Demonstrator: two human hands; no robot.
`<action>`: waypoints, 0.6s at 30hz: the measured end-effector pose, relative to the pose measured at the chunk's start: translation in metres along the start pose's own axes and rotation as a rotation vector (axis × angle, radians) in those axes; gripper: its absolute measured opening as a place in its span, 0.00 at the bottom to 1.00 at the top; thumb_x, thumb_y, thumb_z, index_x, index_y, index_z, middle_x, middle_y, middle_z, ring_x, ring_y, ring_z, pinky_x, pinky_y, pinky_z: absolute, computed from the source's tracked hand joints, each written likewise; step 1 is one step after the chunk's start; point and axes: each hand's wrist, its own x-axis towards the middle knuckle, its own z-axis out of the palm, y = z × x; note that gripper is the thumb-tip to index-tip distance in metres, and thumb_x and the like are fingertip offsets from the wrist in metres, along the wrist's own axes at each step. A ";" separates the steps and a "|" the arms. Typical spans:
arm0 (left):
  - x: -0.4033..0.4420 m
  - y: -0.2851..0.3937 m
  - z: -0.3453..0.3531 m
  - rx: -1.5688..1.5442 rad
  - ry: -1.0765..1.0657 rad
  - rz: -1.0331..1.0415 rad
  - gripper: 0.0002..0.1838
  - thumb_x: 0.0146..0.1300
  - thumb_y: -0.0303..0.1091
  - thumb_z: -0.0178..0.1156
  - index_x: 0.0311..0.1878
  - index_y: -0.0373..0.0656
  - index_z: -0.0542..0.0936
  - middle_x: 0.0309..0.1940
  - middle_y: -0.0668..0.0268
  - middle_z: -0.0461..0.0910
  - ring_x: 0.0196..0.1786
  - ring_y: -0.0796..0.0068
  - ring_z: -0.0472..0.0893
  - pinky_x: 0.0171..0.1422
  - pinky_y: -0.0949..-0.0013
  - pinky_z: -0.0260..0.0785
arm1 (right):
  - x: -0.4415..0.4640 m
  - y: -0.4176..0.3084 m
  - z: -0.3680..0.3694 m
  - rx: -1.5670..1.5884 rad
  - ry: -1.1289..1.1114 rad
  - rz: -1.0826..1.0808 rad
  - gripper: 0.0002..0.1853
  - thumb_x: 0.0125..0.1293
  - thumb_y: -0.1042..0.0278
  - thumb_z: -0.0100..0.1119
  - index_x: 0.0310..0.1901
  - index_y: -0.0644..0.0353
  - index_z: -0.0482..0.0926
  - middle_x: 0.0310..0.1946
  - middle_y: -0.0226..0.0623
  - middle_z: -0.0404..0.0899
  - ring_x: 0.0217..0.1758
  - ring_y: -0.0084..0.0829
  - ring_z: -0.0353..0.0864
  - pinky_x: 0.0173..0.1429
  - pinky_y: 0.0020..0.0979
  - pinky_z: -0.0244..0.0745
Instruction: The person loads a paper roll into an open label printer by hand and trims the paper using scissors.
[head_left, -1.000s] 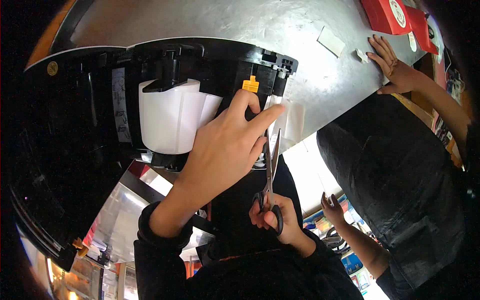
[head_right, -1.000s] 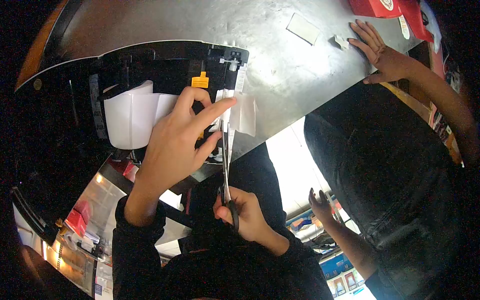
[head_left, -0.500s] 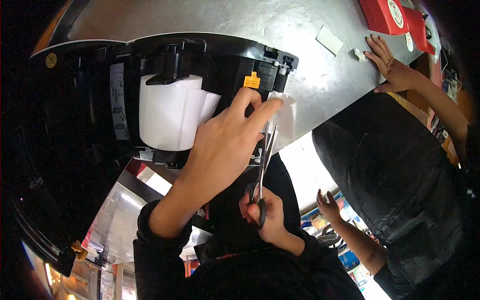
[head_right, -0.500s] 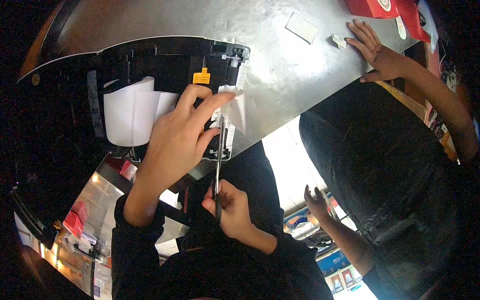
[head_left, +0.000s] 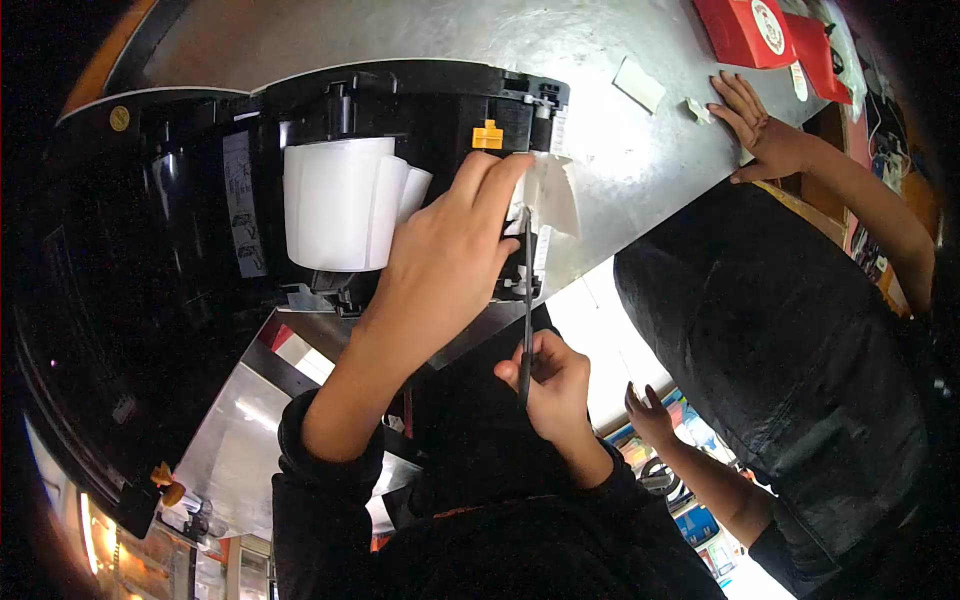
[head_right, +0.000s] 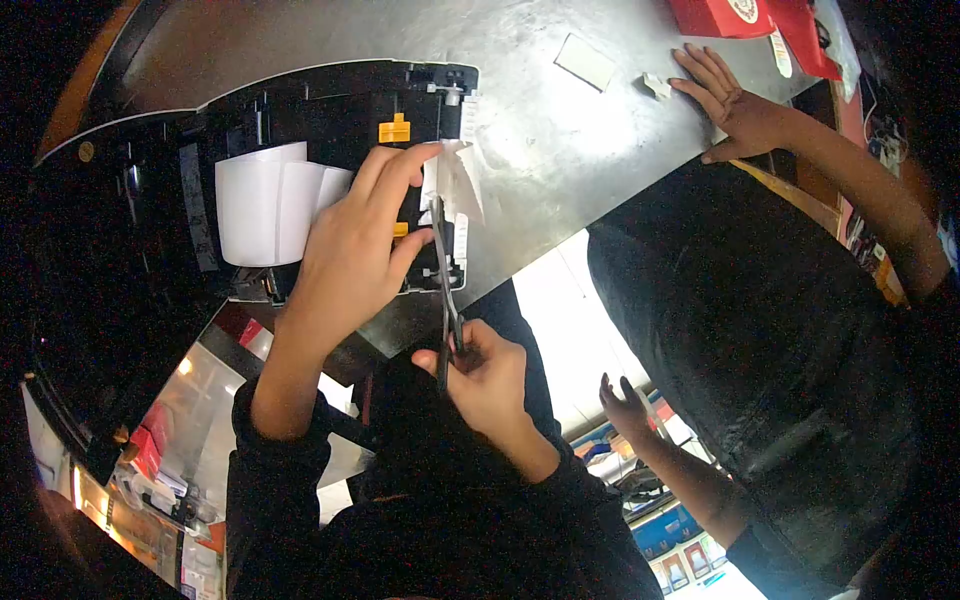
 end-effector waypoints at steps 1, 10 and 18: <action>0.000 0.001 -0.001 0.010 -0.009 -0.011 0.33 0.51 0.23 0.63 0.62 0.44 0.65 0.48 0.59 0.69 0.46 0.58 0.78 0.43 0.61 0.73 | 0.005 -0.005 -0.002 0.027 0.072 -0.025 0.12 0.61 0.69 0.65 0.26 0.60 0.71 0.20 0.22 0.70 0.23 0.12 0.65 0.26 0.18 0.59; -0.016 0.000 0.006 -0.081 -0.008 0.014 0.33 0.51 0.22 0.63 0.63 0.44 0.65 0.50 0.58 0.67 0.51 0.58 0.76 0.48 0.59 0.73 | -0.023 -0.027 -0.045 -0.068 -0.260 -0.068 0.21 0.51 0.51 0.74 0.29 0.59 0.75 0.23 0.23 0.73 0.26 0.15 0.68 0.29 0.20 0.60; -0.016 -0.005 0.009 -0.122 0.000 -0.004 0.35 0.50 0.22 0.64 0.63 0.44 0.64 0.51 0.57 0.67 0.51 0.59 0.76 0.46 0.61 0.74 | -0.026 -0.006 -0.018 0.119 -0.359 0.164 0.16 0.61 0.57 0.65 0.30 0.60 0.73 0.22 0.22 0.69 0.25 0.14 0.64 0.28 0.20 0.57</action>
